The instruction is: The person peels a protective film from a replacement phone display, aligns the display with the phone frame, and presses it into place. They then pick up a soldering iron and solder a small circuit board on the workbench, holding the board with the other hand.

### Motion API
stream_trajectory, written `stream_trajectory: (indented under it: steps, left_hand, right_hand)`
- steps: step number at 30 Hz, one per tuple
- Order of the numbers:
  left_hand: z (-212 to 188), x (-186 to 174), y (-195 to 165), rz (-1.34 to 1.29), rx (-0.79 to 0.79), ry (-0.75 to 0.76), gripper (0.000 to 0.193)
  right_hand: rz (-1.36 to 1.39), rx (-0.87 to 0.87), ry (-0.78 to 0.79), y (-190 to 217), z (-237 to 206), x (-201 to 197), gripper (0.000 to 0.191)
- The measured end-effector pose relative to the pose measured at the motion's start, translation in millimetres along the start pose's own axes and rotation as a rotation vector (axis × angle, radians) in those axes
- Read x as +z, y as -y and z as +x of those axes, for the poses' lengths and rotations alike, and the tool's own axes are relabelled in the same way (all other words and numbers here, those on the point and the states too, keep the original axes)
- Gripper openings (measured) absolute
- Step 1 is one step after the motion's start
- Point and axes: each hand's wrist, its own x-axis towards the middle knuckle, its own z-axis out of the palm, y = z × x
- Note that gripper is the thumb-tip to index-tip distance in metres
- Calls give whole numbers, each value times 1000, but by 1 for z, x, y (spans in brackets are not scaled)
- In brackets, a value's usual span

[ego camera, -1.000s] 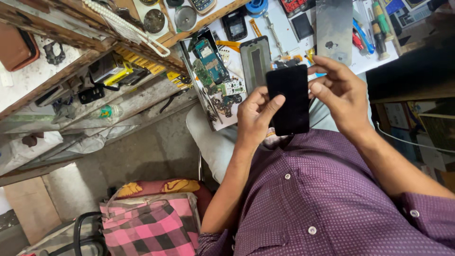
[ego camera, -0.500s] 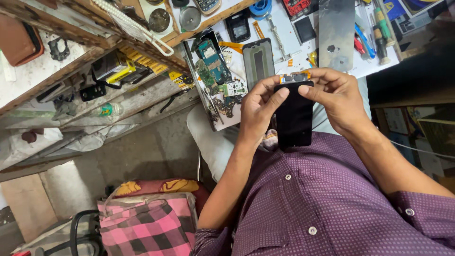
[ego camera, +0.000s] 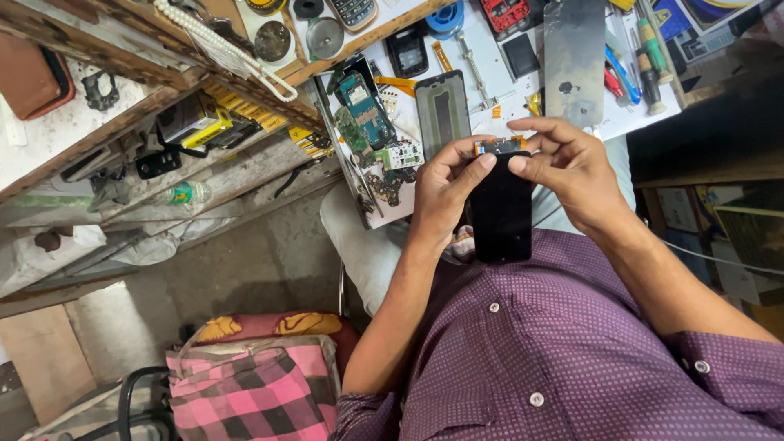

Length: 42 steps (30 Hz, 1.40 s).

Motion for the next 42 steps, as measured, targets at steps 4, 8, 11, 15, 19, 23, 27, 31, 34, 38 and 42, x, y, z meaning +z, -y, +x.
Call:
stream_trajectory:
  steps: [4, 8, 11, 15, 19, 23, 27, 31, 34, 38, 42]
  left_hand:
    - [-4, 3, -3, 126, 7, -16, 26]
    - [-7, 5, -4, 233, 24, -31, 24]
    - [-8, 6, -5, 244, 33, -20, 23]
    - [-8, 7, -6, 269, 56, -4, 23]
    - [-10, 7, -6, 299, 38, -2, 22]
    - [-10, 8, -9, 321, 51, 13, 21]
    - [-12, 8, -10, 310, 10, 15, 22]
    - [-10, 7, -6, 296, -59, -4, 23]
    - [-9, 5, 0, 260, -27, -2, 23]
    - [-6, -3, 4, 143, -2, -64, 26]
    - [3, -11, 3, 17, 27, -142, 28]
  right_hand:
    - [-331, -163, -67, 17, 0, 3, 30]
    - [-897, -460, -23, 39, -1, 4, 18]
    - [-1051, -554, 26, 49, -1, 5, 16]
    - [-1125, -571, 95, 56, 3, 3, 19]
    - [-1139, -531, 138, 53, 5, 2, 16]
    - [-894, -330, 110, 40, 6, -1, 13]
    - [-518, -127, 46, 24, 6, -4, 14]
    - [-329, -106, 0, 9, 8, -13, 14]
    - [-291, -134, -73, -3, 8, -24, 14]
    - [-267, -207, -141, -14, 3, -41, 27]
    - [-368, -128, -144, -15, -1, -35, 17]
